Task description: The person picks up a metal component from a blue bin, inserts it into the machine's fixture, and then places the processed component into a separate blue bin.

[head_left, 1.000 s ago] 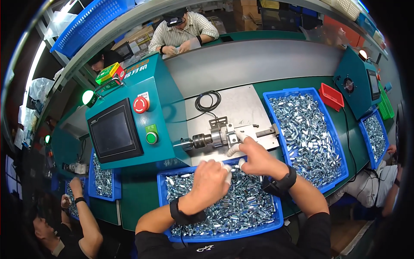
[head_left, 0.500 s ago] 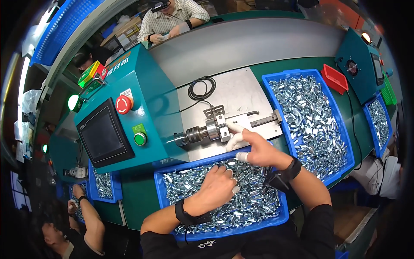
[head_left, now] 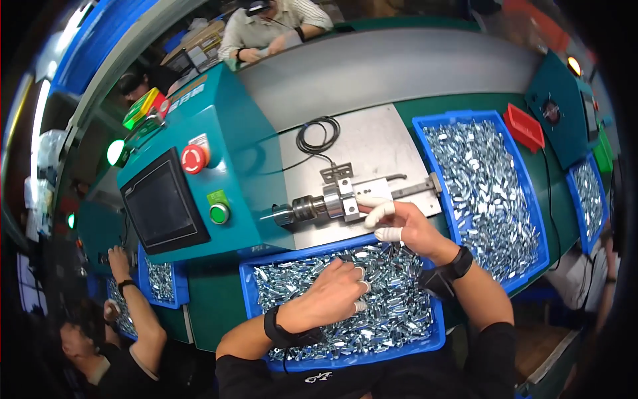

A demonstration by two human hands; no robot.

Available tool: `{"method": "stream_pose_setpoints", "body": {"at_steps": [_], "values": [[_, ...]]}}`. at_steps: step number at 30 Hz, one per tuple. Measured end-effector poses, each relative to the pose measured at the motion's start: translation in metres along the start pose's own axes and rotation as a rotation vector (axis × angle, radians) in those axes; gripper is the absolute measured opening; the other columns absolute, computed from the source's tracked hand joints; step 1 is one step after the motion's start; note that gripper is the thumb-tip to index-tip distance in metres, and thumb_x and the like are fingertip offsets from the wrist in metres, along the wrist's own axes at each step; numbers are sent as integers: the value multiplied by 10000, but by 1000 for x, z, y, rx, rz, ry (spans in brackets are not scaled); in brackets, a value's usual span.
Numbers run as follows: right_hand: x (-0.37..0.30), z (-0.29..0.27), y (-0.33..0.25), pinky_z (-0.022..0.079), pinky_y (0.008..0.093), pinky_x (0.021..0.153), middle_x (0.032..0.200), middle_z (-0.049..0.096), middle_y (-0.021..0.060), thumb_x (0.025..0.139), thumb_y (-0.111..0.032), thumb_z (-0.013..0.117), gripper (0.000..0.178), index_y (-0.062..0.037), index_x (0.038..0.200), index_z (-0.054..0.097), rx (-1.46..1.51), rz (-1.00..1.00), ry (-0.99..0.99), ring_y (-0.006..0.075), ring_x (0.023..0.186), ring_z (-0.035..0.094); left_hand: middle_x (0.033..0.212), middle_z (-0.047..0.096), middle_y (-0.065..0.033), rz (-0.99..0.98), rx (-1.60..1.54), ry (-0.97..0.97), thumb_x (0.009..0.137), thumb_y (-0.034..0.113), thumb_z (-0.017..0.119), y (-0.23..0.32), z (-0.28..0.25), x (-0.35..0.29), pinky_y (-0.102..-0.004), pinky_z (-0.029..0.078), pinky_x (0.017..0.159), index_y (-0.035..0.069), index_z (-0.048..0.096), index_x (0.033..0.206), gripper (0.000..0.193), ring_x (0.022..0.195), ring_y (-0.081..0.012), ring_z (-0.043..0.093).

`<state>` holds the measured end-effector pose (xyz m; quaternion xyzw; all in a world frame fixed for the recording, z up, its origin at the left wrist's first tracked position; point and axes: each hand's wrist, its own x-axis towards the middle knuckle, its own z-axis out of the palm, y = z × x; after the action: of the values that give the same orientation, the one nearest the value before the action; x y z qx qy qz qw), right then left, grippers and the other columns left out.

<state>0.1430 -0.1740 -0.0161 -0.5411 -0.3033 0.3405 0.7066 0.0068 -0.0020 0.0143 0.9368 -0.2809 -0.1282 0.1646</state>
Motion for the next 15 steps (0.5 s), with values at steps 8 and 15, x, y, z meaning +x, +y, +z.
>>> {"method": "stream_pose_setpoints", "body": {"at_steps": [8,15], "values": [[-4,-3,-4,424,386,1000,1322,499,193,811,2,587,262,-11,1073,589,60,25,76,290,1209,509,841,575,-89,3,-36,74,714,203,705,2,17,-5,-385,392,763,56,647,799,180,884,-263,552],[29,-6,-43,524,359,809,1098,635,176,858,-98,578,393,-28,1238,507,-17,247,191,272,941,653,787,600,-109,100,-22,159,672,89,628,2,29,-4,-398,405,755,42,611,711,64,859,-278,549]]}}
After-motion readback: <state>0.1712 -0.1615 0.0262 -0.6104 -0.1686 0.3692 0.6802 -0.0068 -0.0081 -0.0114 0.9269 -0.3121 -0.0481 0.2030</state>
